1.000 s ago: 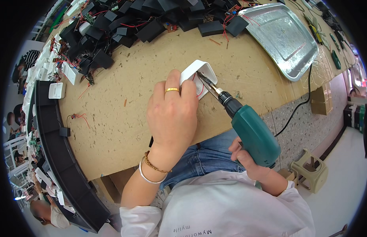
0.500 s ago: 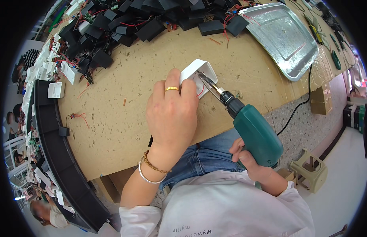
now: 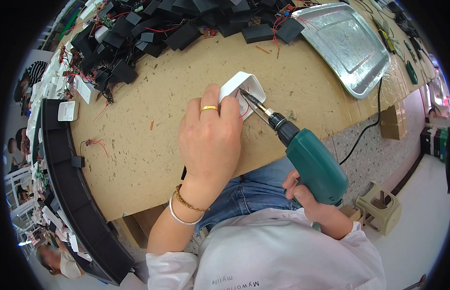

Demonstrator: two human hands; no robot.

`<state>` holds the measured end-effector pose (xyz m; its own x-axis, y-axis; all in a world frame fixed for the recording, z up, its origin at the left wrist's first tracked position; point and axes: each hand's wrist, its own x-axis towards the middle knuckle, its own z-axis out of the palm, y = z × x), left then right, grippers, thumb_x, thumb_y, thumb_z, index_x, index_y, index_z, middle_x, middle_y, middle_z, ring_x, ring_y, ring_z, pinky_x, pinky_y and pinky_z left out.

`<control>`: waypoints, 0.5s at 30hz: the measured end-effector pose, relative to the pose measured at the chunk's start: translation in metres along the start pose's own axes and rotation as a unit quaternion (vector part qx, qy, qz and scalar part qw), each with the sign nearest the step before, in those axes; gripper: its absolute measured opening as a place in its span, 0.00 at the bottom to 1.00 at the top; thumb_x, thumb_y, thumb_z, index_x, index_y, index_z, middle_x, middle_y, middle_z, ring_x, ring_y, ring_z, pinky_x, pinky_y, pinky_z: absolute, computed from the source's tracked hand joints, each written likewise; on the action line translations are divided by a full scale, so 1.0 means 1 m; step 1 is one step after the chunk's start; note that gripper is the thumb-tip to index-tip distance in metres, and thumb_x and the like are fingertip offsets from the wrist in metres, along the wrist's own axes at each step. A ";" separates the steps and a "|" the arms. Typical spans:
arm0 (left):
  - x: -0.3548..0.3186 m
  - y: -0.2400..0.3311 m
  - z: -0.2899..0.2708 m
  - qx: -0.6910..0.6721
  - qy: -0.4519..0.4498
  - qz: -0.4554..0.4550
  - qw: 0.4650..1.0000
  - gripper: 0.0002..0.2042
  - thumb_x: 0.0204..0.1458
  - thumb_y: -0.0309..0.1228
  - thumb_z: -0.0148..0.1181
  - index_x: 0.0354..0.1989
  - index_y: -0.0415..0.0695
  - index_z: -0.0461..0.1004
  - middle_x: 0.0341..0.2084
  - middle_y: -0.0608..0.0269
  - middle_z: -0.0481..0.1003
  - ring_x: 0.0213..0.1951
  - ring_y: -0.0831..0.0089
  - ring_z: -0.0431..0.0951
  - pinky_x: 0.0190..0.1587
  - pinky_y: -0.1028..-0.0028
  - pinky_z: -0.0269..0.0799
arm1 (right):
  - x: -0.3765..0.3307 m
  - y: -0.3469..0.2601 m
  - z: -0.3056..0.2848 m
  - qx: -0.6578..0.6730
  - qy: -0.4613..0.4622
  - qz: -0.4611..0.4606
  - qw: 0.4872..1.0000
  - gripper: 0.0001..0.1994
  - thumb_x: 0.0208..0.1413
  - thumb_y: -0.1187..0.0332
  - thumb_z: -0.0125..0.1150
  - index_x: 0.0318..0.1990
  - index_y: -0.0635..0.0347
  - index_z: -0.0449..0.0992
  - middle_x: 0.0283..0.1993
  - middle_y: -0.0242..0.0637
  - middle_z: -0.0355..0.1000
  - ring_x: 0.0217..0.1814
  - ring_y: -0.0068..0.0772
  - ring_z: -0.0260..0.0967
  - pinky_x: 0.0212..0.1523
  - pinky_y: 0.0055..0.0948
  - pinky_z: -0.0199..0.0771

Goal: Soldering wires to small electronic components at a factory workstation.

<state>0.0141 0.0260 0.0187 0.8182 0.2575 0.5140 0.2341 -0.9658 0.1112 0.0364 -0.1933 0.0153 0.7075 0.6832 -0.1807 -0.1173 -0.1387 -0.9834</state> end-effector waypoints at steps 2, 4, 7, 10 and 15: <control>-0.001 0.000 0.000 -0.001 0.001 -0.002 1.000 0.08 0.39 0.25 0.60 0.22 0.41 0.65 0.37 0.57 0.71 0.29 0.64 0.70 0.27 0.70 0.70 | -0.001 -0.001 0.002 0.064 0.017 -0.005 0.998 0.10 0.49 0.76 0.62 0.41 0.66 0.73 0.30 0.36 0.74 0.30 0.25 0.71 0.38 0.26 0.73; 0.000 0.000 0.000 0.003 0.001 0.001 1.000 0.08 0.39 0.25 0.60 0.22 0.41 0.65 0.37 0.57 0.71 0.29 0.64 0.70 0.27 0.70 0.70 | -0.001 0.001 0.001 0.069 0.019 -0.006 0.997 0.11 0.50 0.75 0.62 0.41 0.66 0.73 0.31 0.36 0.74 0.31 0.25 0.71 0.40 0.28 0.73; 0.000 -0.001 0.001 0.004 0.003 0.003 1.000 0.08 0.39 0.25 0.60 0.22 0.42 0.65 0.37 0.57 0.71 0.29 0.64 0.70 0.27 0.70 0.70 | 0.000 -0.001 0.001 0.077 0.015 -0.005 0.997 0.12 0.50 0.74 0.62 0.42 0.67 0.73 0.31 0.37 0.74 0.33 0.27 0.71 0.44 0.31 0.72; 0.000 0.000 0.001 0.003 0.007 0.002 1.000 0.08 0.39 0.25 0.60 0.22 0.42 0.65 0.37 0.57 0.71 0.29 0.64 0.70 0.27 0.70 0.70 | 0.000 -0.001 0.000 0.072 0.012 -0.010 0.997 0.13 0.50 0.74 0.62 0.44 0.68 0.72 0.32 0.38 0.74 0.35 0.28 0.71 0.46 0.34 0.71; 0.000 0.000 0.001 0.004 0.005 -0.001 1.000 0.08 0.40 0.25 0.60 0.21 0.42 0.65 0.37 0.57 0.71 0.28 0.65 0.70 0.26 0.70 0.70 | 0.000 0.004 -0.002 0.028 -0.030 -0.049 0.998 0.21 0.56 0.63 0.58 0.52 0.68 0.65 0.37 0.45 0.70 0.29 0.25 0.67 0.34 0.27 0.71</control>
<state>0.0147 0.0261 0.0179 0.8128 0.2597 0.5215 0.2400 -0.9649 0.1063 0.0377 -0.1955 0.0111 0.6746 0.7336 -0.0826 -0.0896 -0.0296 -0.9955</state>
